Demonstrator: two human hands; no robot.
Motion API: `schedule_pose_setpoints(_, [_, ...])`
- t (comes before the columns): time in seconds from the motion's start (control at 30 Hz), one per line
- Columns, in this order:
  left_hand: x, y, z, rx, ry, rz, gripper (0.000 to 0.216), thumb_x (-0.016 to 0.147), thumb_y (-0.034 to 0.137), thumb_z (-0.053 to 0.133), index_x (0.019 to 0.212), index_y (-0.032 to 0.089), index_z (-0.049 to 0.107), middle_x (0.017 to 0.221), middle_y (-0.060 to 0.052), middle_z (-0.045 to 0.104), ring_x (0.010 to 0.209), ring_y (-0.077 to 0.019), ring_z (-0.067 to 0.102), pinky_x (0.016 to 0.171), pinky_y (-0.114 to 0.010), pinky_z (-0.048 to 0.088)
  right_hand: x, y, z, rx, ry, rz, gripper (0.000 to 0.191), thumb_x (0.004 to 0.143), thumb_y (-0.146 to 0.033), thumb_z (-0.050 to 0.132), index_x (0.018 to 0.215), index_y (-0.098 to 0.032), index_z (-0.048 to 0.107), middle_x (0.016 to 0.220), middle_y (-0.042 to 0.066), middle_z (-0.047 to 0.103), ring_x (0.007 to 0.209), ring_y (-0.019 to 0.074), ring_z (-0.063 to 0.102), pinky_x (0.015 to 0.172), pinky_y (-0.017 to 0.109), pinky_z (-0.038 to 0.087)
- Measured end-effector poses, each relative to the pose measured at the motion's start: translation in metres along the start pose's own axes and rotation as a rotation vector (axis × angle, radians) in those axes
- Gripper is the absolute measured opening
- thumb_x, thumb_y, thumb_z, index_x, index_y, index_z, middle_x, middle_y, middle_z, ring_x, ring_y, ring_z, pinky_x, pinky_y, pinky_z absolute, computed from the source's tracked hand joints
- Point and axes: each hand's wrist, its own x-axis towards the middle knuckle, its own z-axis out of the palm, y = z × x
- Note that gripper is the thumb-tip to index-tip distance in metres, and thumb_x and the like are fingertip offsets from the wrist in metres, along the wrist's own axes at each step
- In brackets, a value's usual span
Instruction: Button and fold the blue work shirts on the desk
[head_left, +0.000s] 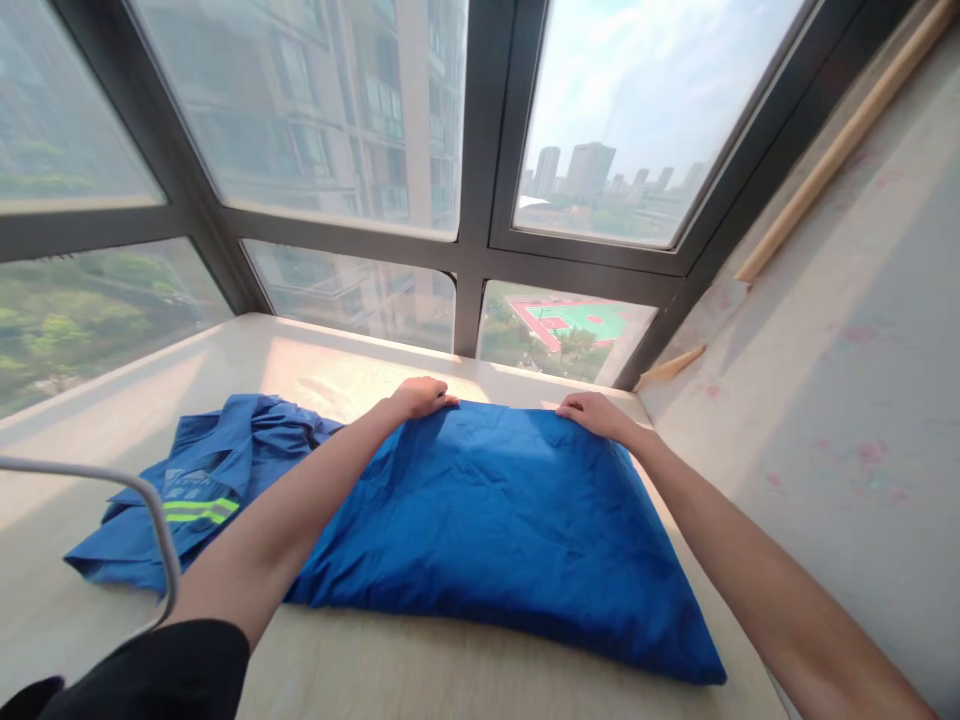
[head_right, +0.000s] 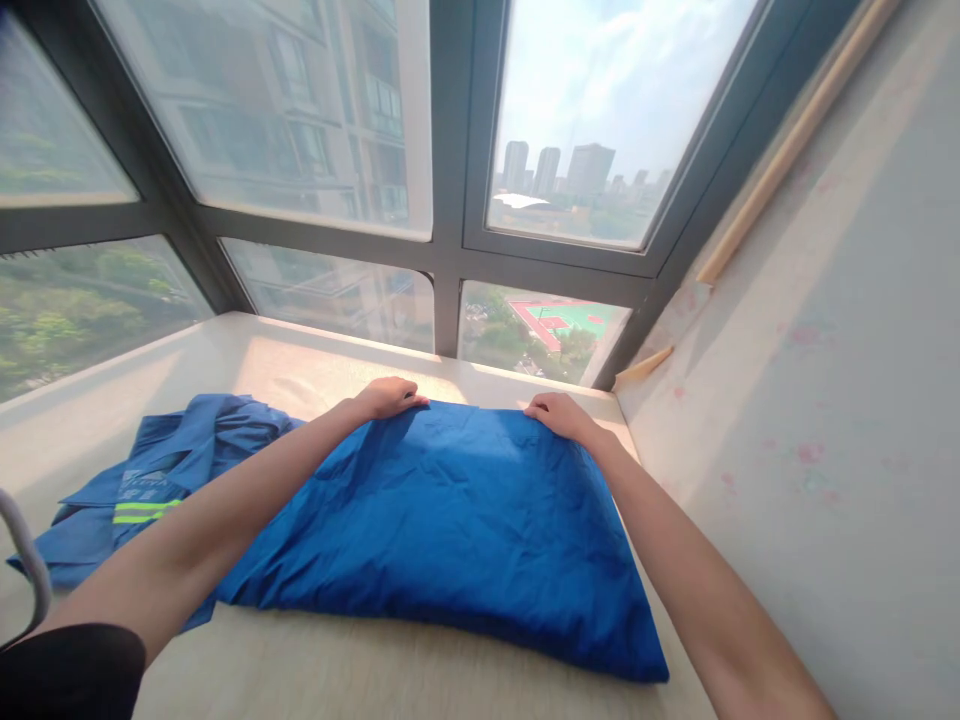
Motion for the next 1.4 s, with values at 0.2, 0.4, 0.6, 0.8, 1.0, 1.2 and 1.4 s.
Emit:
schedule_pose_setpoints(0.2, [0.008,-0.011,0.056,-0.126,-0.094,0.038,0.063,0.085,0.071,0.041,0.107,0.017,0.066,0.110,-0.013,0.071,0.097,-0.0269,0.066,0.076,-0.031,0.047,0.000,0.034,0.044,0.072,-0.127,0.103,0.038,0.086,-0.052,0.053,0.076,-0.019,0.068,0.082,0.005,0.071,0.081,0.0237,0.063,0.070,0.030,0.043])
schedule_pose_setpoints(0.4, [-0.004,-0.036,0.033,-0.182,-0.035,0.196,0.046,0.086,0.058,0.047,0.098,0.019,0.069,0.093,-0.007,0.073,0.087,-0.0232,0.065,0.073,-0.029,0.045,-0.016,0.052,0.024,0.176,-0.212,0.068,0.047,0.074,-0.066,0.066,0.076,-0.020,0.065,0.077,0.002,0.067,0.077,0.0231,0.060,0.064,0.029,0.041])
schedule_pose_setpoints(0.6, [0.012,-0.035,0.026,-0.047,0.120,-0.011,0.040,0.092,0.050,0.046,0.098,0.017,0.068,0.106,-0.011,0.070,0.101,-0.0271,0.064,0.086,-0.036,0.044,0.007,0.054,0.018,0.099,-0.039,0.058,0.045,0.080,-0.064,0.060,0.070,-0.020,0.063,0.073,0.003,0.066,0.074,0.0220,0.060,0.065,0.029,0.041])
schedule_pose_setpoints(0.8, [0.002,-0.020,0.070,-0.016,0.147,-0.140,0.045,0.097,0.045,0.041,0.127,0.014,0.055,0.135,-0.017,0.056,0.124,-0.0306,0.053,0.101,-0.046,0.039,0.005,0.065,0.067,0.043,0.000,0.145,0.031,0.087,-0.046,0.054,0.087,-0.020,0.070,0.095,0.007,0.073,0.091,0.0254,0.065,0.082,0.034,0.047])
schedule_pose_setpoints(1.0, [-0.033,0.016,0.076,0.015,0.331,0.072,0.057,0.100,0.048,0.033,0.142,0.011,0.043,0.154,-0.020,0.037,0.148,-0.0300,0.025,0.116,-0.045,0.026,-0.014,0.032,0.089,-0.200,0.354,0.142,0.042,0.096,-0.040,0.044,0.124,-0.014,0.062,0.127,0.018,0.062,0.122,0.0348,0.052,0.104,0.050,0.039])
schedule_pose_setpoints(1.2, [-0.036,0.068,0.094,-0.046,0.261,0.229,0.070,0.098,0.056,0.029,0.147,0.008,0.038,0.157,-0.020,0.031,0.150,-0.0302,0.020,0.121,-0.047,0.018,-0.012,-0.063,0.129,-0.243,0.265,-0.116,0.058,0.099,-0.050,0.038,0.146,-0.017,0.046,0.154,0.015,0.038,0.142,0.0343,0.033,0.116,0.050,0.024])
schedule_pose_setpoints(1.4, [-0.031,0.040,0.105,-0.125,0.067,0.171,0.069,0.099,0.056,0.028,0.153,0.015,0.030,0.162,-0.014,0.022,0.151,-0.0272,0.015,0.122,-0.045,0.016,-0.015,-0.043,0.149,-0.290,0.095,0.078,0.067,0.101,-0.054,0.029,0.152,-0.012,0.035,0.160,0.018,0.026,0.148,0.0319,0.023,0.120,0.051,0.017])
